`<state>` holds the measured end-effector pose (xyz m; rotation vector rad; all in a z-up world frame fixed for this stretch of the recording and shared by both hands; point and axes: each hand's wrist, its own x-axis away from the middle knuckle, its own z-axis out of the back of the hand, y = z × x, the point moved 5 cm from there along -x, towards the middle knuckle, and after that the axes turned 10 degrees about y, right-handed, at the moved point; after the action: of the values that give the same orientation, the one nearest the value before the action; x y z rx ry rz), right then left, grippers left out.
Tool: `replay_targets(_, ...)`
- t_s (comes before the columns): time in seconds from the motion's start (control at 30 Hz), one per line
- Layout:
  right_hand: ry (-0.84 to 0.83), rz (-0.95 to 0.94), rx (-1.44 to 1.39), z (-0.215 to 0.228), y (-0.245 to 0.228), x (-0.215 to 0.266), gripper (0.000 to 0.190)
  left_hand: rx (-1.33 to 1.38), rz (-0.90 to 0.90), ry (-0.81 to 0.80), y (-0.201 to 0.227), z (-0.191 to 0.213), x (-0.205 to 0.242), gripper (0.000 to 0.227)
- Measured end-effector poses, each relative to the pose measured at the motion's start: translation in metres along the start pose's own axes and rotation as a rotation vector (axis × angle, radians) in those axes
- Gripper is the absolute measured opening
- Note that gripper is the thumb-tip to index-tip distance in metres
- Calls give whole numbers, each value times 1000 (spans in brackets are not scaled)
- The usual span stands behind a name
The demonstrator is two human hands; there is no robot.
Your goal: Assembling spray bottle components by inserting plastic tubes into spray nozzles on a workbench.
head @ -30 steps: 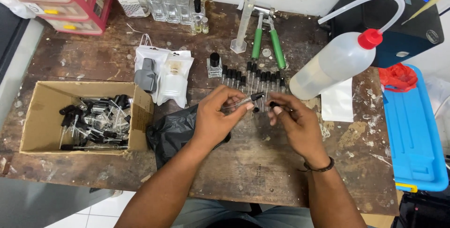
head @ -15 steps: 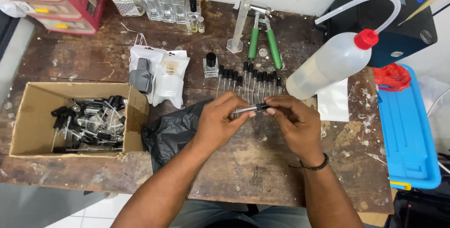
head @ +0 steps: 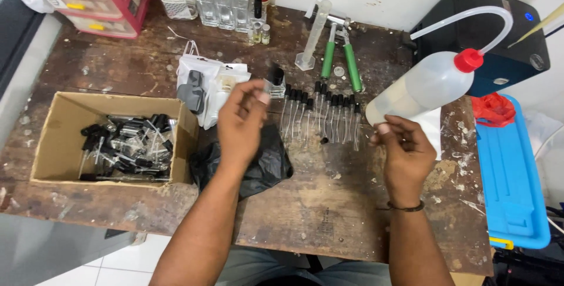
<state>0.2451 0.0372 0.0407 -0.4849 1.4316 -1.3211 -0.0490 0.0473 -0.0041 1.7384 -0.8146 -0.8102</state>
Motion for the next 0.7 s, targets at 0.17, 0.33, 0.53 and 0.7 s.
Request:
replay_targets(0.17, -3, 35, 85, -2, 26, -1, 10, -217, 15, -92, -14, -3, 0, 24)
replay_targets(0.33, -61, 185, 223, -8, 19, 0, 11, -595, -56, -169, -56, -19, -2, 20)
replay_targets(0.53, -81, 49, 469, 0, 37, -8, 18, -843, -51, -185, -77, -31, -5, 22)
replay_targets(0.7, -193, 68, 617, -3, 55, -10, 13, -833, -46, -112, -77, -27, -9, 23)
